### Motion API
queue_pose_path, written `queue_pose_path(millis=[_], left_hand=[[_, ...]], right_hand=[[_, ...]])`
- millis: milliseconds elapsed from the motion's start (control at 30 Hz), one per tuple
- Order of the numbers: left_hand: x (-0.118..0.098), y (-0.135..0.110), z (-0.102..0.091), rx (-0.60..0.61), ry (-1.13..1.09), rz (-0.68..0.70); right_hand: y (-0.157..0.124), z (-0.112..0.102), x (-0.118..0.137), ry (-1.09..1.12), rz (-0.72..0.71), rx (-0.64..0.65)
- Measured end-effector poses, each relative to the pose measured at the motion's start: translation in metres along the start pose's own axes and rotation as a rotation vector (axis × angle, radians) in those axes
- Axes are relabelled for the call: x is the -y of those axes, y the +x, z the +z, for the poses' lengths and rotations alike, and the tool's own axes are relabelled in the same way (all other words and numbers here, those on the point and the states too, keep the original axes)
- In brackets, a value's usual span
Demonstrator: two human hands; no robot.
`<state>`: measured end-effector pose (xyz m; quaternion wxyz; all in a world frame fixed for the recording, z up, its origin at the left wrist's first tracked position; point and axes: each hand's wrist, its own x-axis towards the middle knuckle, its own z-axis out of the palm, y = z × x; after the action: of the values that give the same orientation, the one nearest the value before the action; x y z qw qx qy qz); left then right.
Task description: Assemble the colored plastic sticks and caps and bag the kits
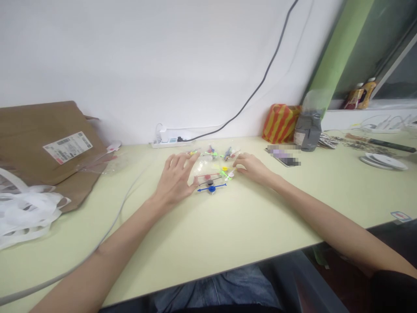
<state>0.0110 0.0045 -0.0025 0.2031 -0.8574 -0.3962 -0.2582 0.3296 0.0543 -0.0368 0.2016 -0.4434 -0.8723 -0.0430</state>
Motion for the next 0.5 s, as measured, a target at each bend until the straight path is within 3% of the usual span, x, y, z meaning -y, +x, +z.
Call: queue_pose_path(millis=[267, 500], left_hand=[[0.003, -0.002, 0.005, 0.004, 0.021, -0.022], [0.002, -0.002, 0.005, 0.007, 0.024, -0.07]], right_hand=[[0.002, -0.005, -0.001, -0.01, -0.033, -0.006], [0.0, -0.027, 0.0, 0.132, -0.041, 0.035]])
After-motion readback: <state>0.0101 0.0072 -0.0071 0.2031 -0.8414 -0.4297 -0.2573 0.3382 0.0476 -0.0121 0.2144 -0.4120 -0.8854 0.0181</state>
